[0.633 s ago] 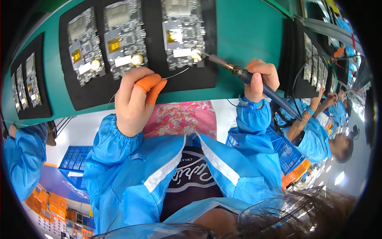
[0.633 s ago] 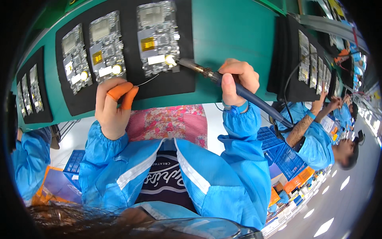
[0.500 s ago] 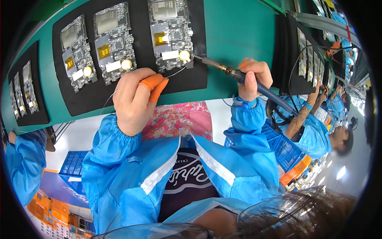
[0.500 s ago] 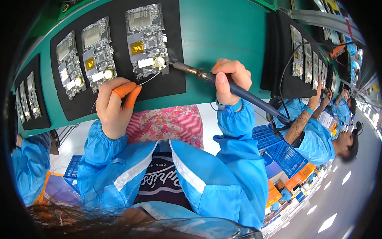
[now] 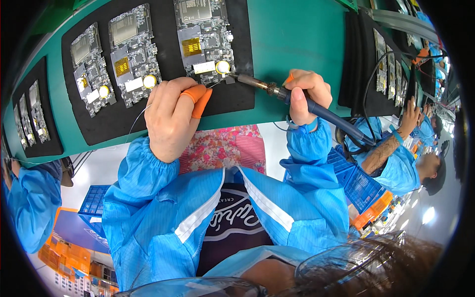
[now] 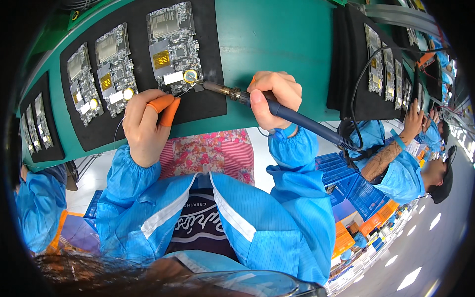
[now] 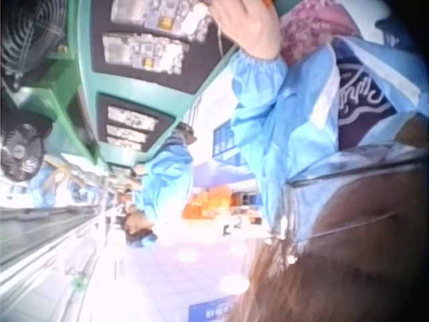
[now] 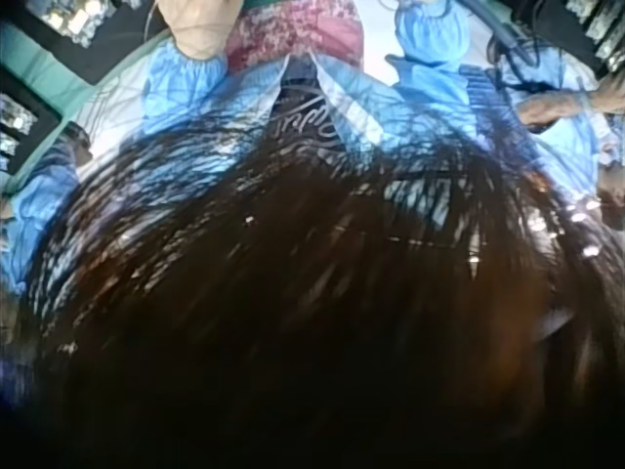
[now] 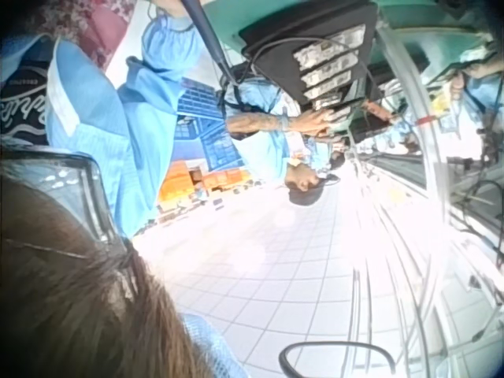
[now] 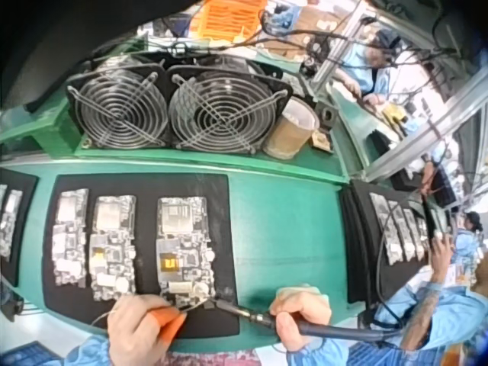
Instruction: The person solders components onto circuit boards using a soldering iron and solder wire, pushes the tray of boards down the assembly line, and solders additional circuit boards.
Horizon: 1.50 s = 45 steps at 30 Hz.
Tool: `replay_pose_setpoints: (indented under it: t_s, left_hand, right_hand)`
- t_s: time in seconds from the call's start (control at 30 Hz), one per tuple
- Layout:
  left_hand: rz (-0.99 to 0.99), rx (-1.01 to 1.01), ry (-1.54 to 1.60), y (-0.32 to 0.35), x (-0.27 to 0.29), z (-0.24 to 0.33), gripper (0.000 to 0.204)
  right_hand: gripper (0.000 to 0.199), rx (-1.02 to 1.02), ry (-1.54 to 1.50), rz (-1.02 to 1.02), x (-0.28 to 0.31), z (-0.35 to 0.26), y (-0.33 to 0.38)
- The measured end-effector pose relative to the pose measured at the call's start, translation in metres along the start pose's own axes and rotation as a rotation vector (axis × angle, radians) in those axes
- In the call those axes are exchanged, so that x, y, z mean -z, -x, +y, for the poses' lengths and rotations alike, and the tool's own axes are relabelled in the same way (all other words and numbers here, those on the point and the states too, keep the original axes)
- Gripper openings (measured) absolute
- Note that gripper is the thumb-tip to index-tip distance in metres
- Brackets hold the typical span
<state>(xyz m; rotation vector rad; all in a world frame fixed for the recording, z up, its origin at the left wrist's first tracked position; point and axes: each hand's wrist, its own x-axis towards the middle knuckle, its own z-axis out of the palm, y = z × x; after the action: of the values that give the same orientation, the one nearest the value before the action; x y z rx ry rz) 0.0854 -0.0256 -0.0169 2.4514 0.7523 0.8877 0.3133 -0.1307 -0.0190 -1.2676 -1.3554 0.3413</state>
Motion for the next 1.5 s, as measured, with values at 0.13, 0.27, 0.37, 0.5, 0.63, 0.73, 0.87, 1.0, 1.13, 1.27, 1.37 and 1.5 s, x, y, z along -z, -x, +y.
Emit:
replay_pose_setpoints:
  t_s: [0.13, 0.27, 0.37, 0.5, 0.63, 0.73, 0.87, 1.0, 1.13, 1.27, 1.37, 1.5]
  left_hand:
    - [-0.008, 0.007, 0.005, -0.001, -0.001, 0.002, 0.021]
    - [-0.004, -0.026, -0.009, -0.003, -0.006, 0.002, 0.02]
    - [-0.003, -0.05, -0.021, -0.006, -0.011, 0.003, 0.02]
    - [-0.02, -0.065, -0.053, -0.009, -0.016, 0.003, 0.019]
    - [-0.034, -0.07, -0.074, -0.013, -0.018, 0.006, 0.019]
    - [-0.061, -0.055, -0.074, -0.015, -0.014, 0.008, 0.02]
    - [-0.011, 0.187, 0.114, -0.013, -0.004, 0.013, 0.02]
    - [0.006, 0.257, 0.132, -0.008, 0.008, 0.009, 0.02]
    - [-0.051, 0.112, -0.009, -0.004, 0.011, 0.005, 0.021]
    - [-0.057, 0.077, -0.038, -0.004, 0.005, 0.003, 0.022]
    - [-0.062, 0.067, -0.038, -0.004, 0.002, 0.002, 0.022]
    - [-0.064, 0.055, -0.04, -0.006, -0.001, 0.001, 0.021]
  right_hand:
    - [0.02, -0.013, -0.018, -0.01, 0.001, 0.0, -0.001]
    - [0.019, 0.003, -0.001, -0.008, -0.001, 0.0, -0.002]
    - [0.018, 0.01, 0.001, -0.014, 0.0, 0.001, -0.002]
    - [0.017, 0.015, 0.009, -0.025, 0.0, 0.001, -0.002]
    - [0.017, 0.013, -0.017, -0.043, 0.001, 0.002, -0.003]
    - [0.016, 0.045, -0.02, -0.042, 0.001, 0.003, -0.004]
    - [0.016, 0.083, -0.051, -0.038, 0.005, 0.001, -0.002]
    - [0.015, 0.074, -0.102, -0.009, 0.007, -0.001, 0.001]
    - [0.015, 0.091, -0.099, -0.02, 0.003, 0.002, -0.001]
    - [0.014, 0.118, -0.092, -0.041, -0.001, 0.004, -0.005]
    - [0.014, 0.102, -0.074, -0.088, -0.001, 0.004, -0.006]
    - [0.013, 0.057, -0.067, -0.118, -0.001, 0.003, -0.005]
